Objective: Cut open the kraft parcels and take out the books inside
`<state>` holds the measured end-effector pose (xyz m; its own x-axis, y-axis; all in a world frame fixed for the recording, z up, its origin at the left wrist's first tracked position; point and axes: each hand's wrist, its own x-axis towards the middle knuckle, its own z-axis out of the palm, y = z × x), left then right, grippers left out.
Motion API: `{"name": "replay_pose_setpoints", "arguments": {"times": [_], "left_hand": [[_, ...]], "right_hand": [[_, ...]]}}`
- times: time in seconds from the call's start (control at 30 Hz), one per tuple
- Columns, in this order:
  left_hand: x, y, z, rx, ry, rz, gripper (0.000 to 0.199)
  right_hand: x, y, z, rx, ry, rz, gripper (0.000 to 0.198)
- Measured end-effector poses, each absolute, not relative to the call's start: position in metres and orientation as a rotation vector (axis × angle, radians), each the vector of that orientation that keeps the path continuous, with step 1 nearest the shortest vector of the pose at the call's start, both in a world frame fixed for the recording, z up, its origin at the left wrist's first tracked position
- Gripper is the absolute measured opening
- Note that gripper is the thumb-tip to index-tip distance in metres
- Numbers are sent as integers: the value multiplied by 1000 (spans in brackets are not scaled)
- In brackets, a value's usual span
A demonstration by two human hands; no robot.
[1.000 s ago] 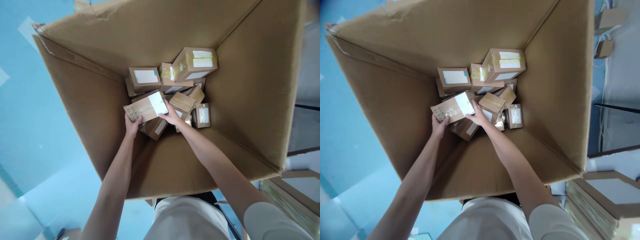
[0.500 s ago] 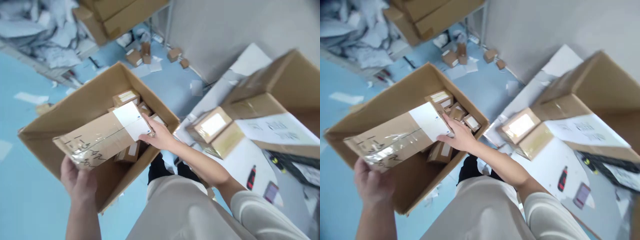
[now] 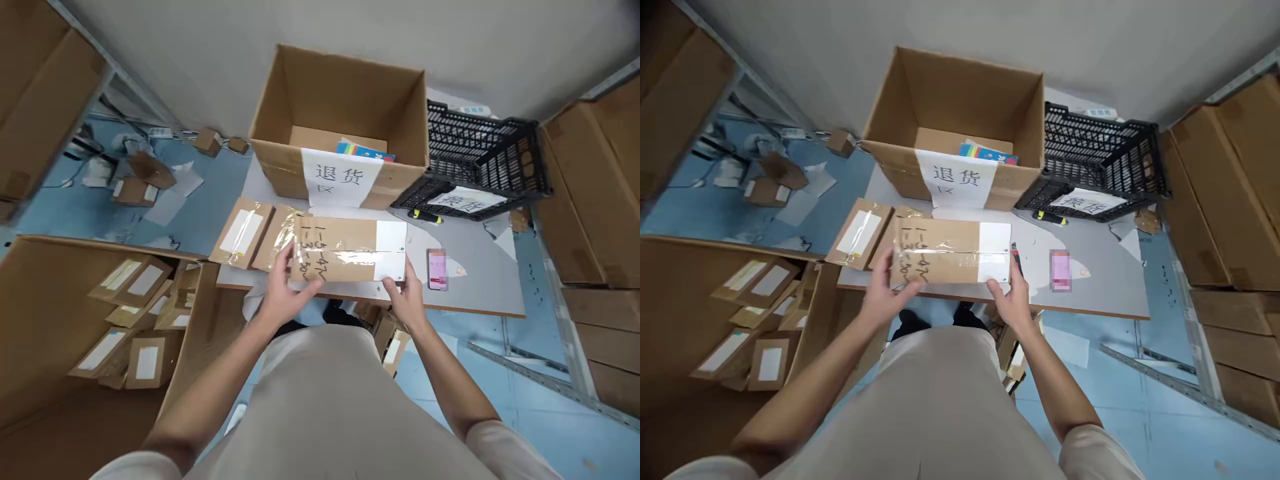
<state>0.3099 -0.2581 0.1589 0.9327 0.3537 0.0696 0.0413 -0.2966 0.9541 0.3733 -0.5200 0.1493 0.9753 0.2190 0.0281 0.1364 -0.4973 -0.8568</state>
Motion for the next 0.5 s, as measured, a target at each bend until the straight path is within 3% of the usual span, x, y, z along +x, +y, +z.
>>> {"name": "replay_pose_setpoints", "arguments": {"times": [0.27, 0.5], "left_hand": [[366, -319, 34, 1755, 372, -9, 73], [351, -310, -4, 1691, 410, -122, 93]], "right_hand": [[381, -576, 32, -2005, -37, 378, 83], [388, -578, -2, -2032, -61, 458, 78]]}}
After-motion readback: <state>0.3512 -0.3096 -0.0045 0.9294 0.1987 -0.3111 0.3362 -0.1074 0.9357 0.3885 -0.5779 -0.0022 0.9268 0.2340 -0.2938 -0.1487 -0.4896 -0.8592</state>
